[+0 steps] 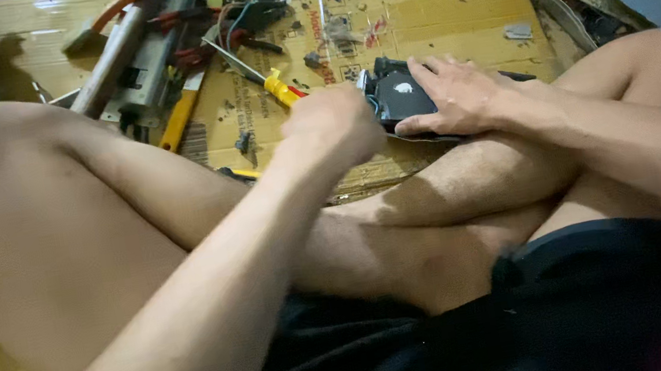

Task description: The person sits on the floor and uses a screwdriver to remove screws from a black electronic device. They then use pliers to cut wires and manipulate internal components of the device.

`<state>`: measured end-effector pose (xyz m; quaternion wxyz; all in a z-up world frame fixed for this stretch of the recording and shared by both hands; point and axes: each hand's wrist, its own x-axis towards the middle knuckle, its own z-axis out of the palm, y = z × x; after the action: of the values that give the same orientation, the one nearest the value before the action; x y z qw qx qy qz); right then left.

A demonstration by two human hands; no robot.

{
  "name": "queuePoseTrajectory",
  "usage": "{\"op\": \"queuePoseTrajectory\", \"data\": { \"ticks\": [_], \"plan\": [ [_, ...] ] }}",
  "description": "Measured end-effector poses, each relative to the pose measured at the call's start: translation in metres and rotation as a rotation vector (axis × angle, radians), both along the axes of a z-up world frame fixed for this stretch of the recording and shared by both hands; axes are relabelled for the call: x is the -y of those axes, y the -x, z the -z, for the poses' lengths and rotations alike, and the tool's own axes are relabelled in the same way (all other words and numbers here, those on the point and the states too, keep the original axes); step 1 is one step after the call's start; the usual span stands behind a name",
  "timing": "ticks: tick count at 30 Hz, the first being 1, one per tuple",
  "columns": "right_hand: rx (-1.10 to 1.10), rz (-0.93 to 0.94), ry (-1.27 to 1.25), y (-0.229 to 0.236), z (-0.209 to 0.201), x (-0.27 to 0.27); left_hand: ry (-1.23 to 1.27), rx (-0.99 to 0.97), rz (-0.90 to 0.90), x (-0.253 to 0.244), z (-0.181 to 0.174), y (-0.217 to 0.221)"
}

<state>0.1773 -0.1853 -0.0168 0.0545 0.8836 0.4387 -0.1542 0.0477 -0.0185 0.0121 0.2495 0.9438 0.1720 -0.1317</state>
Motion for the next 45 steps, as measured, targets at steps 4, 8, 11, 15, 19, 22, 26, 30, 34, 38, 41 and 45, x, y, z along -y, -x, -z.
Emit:
{"op": "queuePoseTrajectory", "data": {
  "ticks": [4, 8, 11, 15, 19, 22, 26, 30, 34, 38, 41, 45],
  "plan": [
    [0.084, -0.039, 0.016, -0.017, 0.018, 0.011, -0.075, -0.041, -0.017, 0.032, -0.007, -0.021],
    [0.183, -0.095, 0.024, -0.027, 0.037, 0.011, -0.140, 0.044, 0.083, 0.041, 0.028, -0.048],
    [0.191, -0.111, 0.068, -0.026, 0.034, 0.012, -0.209, -0.024, 0.097, 0.066, -0.004, -0.032],
    [0.234, -0.138, 0.094, -0.029, 0.042, 0.011, -0.261, 0.012, 0.135, 0.076, 0.019, -0.030],
    [0.239, -0.119, 0.090, -0.033, 0.049, 0.008, -0.257, 0.051, 0.070, 0.085, 0.025, -0.019],
    [0.207, -0.101, 0.071, -0.018, 0.029, 0.008, -0.193, 0.125, 0.006, 0.074, 0.027, 0.008],
    [0.161, -0.077, -0.043, -0.001, 0.009, 0.006, -0.144, 0.170, -0.098, 0.054, 0.018, 0.031],
    [0.181, -0.092, 0.044, -0.026, 0.036, 0.011, -0.229, 0.160, 0.065, 0.048, 0.008, -0.015],
    [0.252, -0.095, 0.078, -0.030, 0.051, 0.014, -0.064, -0.050, 0.039, 0.052, 0.010, -0.052],
    [0.252, -0.091, 0.076, -0.045, 0.071, 0.011, -0.114, 0.055, -0.014, 0.050, 0.020, -0.029],
    [0.156, -0.062, 0.055, -0.009, 0.002, -0.001, 0.055, -0.012, -0.202, 0.048, 0.013, -0.001],
    [0.101, -0.069, 0.015, -0.006, -0.008, 0.004, 0.115, 0.002, -0.256, 0.043, 0.001, -0.003]
  ]
}}
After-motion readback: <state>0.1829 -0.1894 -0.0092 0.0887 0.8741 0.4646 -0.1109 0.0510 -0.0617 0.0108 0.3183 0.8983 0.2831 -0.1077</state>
